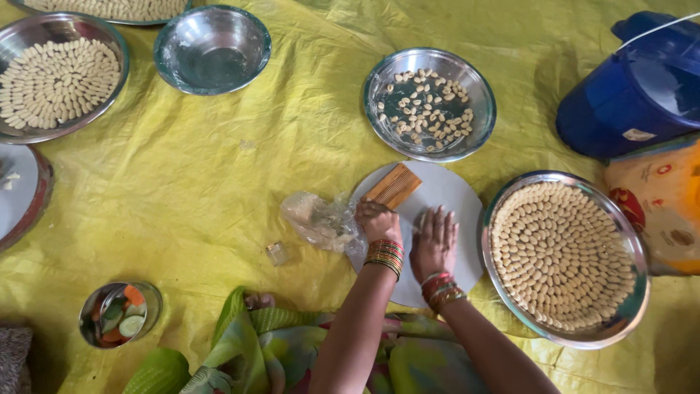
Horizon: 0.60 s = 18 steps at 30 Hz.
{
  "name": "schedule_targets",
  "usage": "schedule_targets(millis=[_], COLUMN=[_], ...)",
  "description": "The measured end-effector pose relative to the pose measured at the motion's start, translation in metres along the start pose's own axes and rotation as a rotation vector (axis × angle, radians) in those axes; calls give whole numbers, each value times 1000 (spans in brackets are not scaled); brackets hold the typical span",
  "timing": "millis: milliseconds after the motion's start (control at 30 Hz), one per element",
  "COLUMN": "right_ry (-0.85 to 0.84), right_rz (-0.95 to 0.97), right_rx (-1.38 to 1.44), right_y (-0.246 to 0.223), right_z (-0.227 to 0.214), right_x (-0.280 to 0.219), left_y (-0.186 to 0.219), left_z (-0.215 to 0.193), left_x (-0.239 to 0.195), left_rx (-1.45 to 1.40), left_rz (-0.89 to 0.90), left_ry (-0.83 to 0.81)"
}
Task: The person takes small pieces of dough from a plastic bag, rolls them into balls, and presses them onto a wooden ridged tool to create textured shapes. The shaped snacks are placed into a metal bowl.
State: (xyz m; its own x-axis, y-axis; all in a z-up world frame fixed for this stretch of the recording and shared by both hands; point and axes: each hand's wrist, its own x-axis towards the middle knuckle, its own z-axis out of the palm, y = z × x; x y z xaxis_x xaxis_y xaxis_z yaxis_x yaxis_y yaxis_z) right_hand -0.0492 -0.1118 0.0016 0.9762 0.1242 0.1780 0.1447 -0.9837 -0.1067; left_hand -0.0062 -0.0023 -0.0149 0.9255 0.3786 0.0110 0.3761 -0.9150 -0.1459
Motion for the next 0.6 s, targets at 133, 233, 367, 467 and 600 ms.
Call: schedule_targets(millis=[133,233,367,467,600], right_ry=[17,-136,-205,134,28], right_rz=[-107,62,457,120,-116], right_rx=[95,247,476,307,-119], right_y=[-13,-14,8,17,-3], right_z=[-23,-46,-69,-60,-22], right_x=[-45,-52,-49,-42,-27], left_y=[-1,-2,-8,-9,-12], left_z=[7,7,4,-3,-18], left_x=[1,0,-1,-3,-2], left_rx=[26,56,74,122,31], left_rz=[39,34,36,61,80], left_ry=[-33,20,11,-41,-139])
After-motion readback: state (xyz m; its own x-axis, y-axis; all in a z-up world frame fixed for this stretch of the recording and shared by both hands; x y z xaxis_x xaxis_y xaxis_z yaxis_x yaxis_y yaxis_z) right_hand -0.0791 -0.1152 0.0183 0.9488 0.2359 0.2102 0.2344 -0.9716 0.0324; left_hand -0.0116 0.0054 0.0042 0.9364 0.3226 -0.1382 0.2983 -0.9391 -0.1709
